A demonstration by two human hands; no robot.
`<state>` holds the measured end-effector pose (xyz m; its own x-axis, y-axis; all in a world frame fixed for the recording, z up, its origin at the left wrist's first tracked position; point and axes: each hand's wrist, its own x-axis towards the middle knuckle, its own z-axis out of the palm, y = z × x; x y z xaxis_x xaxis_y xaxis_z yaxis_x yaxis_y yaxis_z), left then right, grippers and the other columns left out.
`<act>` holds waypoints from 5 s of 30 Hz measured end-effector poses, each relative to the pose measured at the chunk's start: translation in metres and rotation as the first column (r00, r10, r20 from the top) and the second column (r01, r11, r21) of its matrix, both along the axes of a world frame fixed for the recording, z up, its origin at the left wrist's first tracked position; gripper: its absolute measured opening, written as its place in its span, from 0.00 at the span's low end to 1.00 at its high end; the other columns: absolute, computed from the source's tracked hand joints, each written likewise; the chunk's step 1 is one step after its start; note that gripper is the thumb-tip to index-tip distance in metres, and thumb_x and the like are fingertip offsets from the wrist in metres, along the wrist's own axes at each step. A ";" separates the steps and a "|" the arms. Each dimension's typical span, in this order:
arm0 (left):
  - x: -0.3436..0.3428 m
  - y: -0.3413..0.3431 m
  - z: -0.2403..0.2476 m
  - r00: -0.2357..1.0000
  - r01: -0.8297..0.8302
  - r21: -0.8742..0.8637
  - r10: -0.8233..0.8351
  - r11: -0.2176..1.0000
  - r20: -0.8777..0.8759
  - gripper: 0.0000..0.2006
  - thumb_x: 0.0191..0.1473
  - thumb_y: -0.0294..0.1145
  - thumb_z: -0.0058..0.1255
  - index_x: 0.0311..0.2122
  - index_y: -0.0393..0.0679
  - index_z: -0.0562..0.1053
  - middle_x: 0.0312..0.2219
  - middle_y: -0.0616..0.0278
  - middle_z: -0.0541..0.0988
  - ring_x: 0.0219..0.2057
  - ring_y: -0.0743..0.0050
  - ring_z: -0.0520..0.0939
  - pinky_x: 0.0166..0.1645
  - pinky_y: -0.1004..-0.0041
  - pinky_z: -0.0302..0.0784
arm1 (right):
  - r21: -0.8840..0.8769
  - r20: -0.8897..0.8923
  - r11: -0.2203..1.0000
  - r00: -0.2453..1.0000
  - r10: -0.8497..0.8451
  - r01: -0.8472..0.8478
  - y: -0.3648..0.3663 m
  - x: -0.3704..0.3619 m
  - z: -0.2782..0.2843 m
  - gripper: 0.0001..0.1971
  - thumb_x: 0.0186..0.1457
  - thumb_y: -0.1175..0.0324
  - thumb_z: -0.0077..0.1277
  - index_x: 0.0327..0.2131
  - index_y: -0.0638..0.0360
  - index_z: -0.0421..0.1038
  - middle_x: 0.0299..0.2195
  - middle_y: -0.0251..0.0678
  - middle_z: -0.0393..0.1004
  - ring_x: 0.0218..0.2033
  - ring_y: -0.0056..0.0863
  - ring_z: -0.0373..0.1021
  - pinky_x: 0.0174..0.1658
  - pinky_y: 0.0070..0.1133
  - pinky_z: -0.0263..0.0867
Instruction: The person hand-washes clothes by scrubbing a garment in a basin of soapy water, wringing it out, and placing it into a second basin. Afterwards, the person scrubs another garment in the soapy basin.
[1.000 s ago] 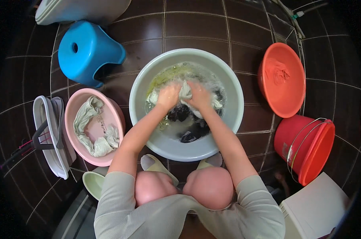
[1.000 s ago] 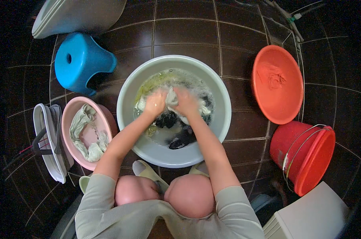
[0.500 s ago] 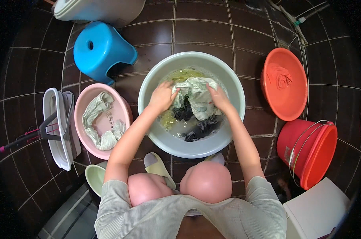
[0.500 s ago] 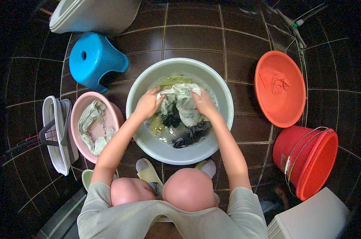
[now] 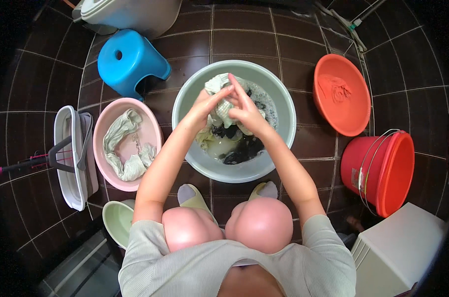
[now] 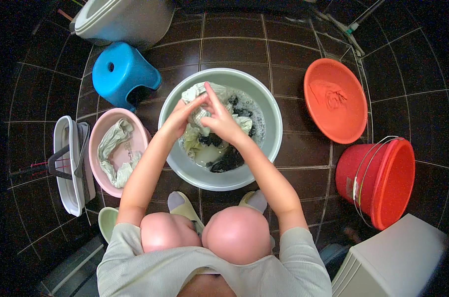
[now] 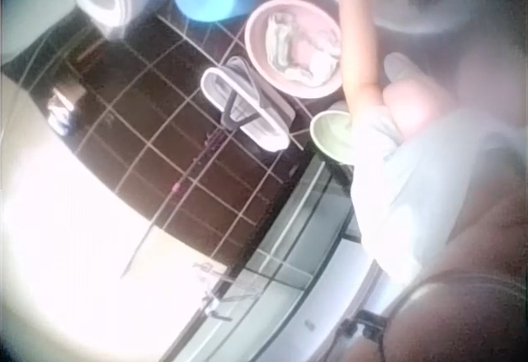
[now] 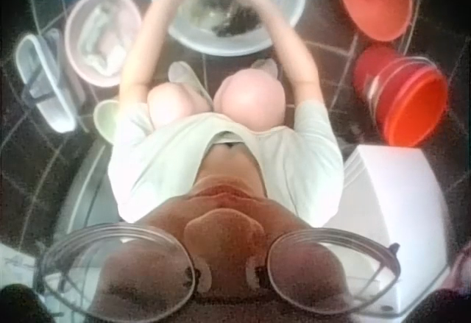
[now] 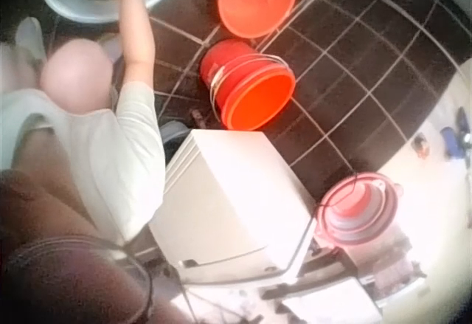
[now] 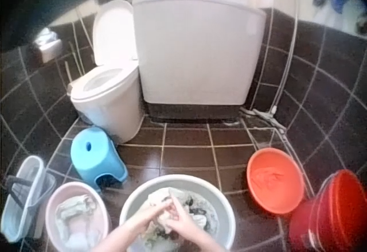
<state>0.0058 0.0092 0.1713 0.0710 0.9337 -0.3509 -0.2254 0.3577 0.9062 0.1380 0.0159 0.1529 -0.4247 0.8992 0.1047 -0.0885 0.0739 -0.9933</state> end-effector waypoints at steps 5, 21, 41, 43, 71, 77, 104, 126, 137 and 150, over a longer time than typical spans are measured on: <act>-0.006 -0.008 -0.010 0.978 -0.191 -0.044 0.193 0.981 0.075 0.14 0.51 0.33 0.47 0.41 0.38 0.68 0.36 0.61 0.75 0.37 0.77 0.75 0.40 0.76 0.69 | -0.259 -0.024 0.965 0.998 -0.054 0.046 0.011 0.054 -0.026 0.39 0.36 0.78 0.37 0.58 0.55 0.43 0.50 0.45 0.61 0.52 0.33 0.59 0.53 0.26 0.55; -0.037 -0.008 0.080 0.947 -0.244 0.207 0.187 0.947 0.261 0.12 0.51 0.28 0.45 0.41 0.37 0.68 0.35 0.61 0.74 0.35 0.76 0.75 0.40 0.76 0.71 | -0.034 0.084 0.956 0.954 -0.289 0.293 0.007 0.072 -0.088 0.39 0.42 0.68 0.57 0.55 0.68 0.47 0.49 0.42 0.61 0.49 0.24 0.59 0.54 0.20 0.54; -0.049 -0.026 -0.158 0.571 0.176 -0.560 -0.548 0.809 -0.612 0.36 0.40 0.51 0.50 0.50 0.35 0.62 0.39 0.46 0.73 0.41 0.57 0.73 0.46 0.66 0.67 | 0.298 0.934 0.914 0.282 -0.219 -0.275 -0.017 0.064 -0.110 0.28 0.41 0.45 0.50 0.38 0.60 0.65 0.35 0.44 0.69 0.36 0.38 0.68 0.36 0.31 0.63; -0.039 -0.035 -0.166 0.340 0.131 -0.430 -0.448 0.893 -0.827 0.38 0.40 0.52 0.51 0.52 0.36 0.57 0.41 0.43 0.70 0.40 0.49 0.74 0.44 0.63 0.69 | 0.322 0.925 0.893 0.304 -0.227 -0.314 -0.023 0.050 -0.128 0.26 0.41 0.48 0.51 0.38 0.60 0.65 0.34 0.42 0.69 0.35 0.38 0.68 0.36 0.31 0.63; -0.001 -0.022 -0.198 0.276 0.250 -0.041 -0.111 0.967 -0.955 0.25 0.48 0.46 0.48 0.45 0.37 0.60 0.38 0.41 0.68 0.36 0.46 0.75 0.38 0.60 0.72 | 0.482 0.840 0.875 0.309 -0.446 -0.047 -0.013 0.011 -0.175 0.21 0.43 0.47 0.50 0.29 0.57 0.65 0.26 0.38 0.68 0.26 0.33 0.69 0.27 0.30 0.66; -0.010 -0.016 -0.217 0.019 0.390 -0.047 -0.059 0.920 -0.998 0.19 0.47 0.42 0.48 0.41 0.39 0.65 0.37 0.44 0.68 0.27 0.50 0.78 0.29 0.62 0.75 | 0.534 0.826 0.840 0.277 -0.491 -0.100 -0.001 -0.003 -0.186 0.23 0.40 0.47 0.51 0.32 0.57 0.68 0.25 0.39 0.72 0.24 0.34 0.70 0.27 0.29 0.67; 0.034 -0.034 -0.131 0.920 -0.113 -0.273 -0.003 0.955 -0.391 0.21 0.56 0.44 0.35 0.34 0.34 0.72 0.27 0.59 0.74 0.29 0.78 0.70 0.35 0.73 0.65 | -0.064 0.439 0.789 0.727 -0.528 0.611 -0.018 -0.024 -0.100 0.20 0.52 0.58 0.42 0.17 0.66 0.66 0.14 0.50 0.66 0.16 0.40 0.63 0.22 0.32 0.57; -0.047 -0.015 -0.150 0.615 0.097 0.240 0.132 0.966 -0.777 0.19 0.38 0.30 0.54 0.39 0.40 0.66 0.31 0.52 0.73 0.35 0.56 0.74 0.42 0.69 0.68 | 0.397 0.786 0.912 0.475 -0.395 0.103 -0.015 0.040 -0.108 0.29 0.37 0.49 0.56 0.43 0.51 0.65 0.44 0.46 0.59 0.41 0.41 0.63 0.39 0.32 0.63; 0.008 -0.054 -0.205 -0.361 0.354 -0.311 -0.178 0.882 -0.915 0.35 0.46 0.48 0.43 0.58 0.47 0.50 0.53 0.54 0.58 0.52 0.53 0.60 0.43 0.44 0.62 | 0.422 0.906 0.849 0.180 -0.384 -0.318 -0.036 0.004 -0.176 0.33 0.43 0.43 0.45 0.52 0.46 0.59 0.48 0.41 0.58 0.46 0.44 0.55 0.44 0.41 0.54; -0.014 -0.014 -0.175 0.037 0.258 -0.076 -0.088 0.963 -0.995 0.28 0.38 0.46 0.54 0.45 0.40 0.67 0.41 0.53 0.65 0.43 0.57 0.67 0.42 0.59 0.67 | 0.191 0.879 0.972 0.417 -0.231 0.137 0.020 0.035 -0.152 0.34 0.33 0.49 0.60 0.44 0.59 0.65 0.36 0.46 0.68 0.31 0.50 0.69 0.36 0.36 0.66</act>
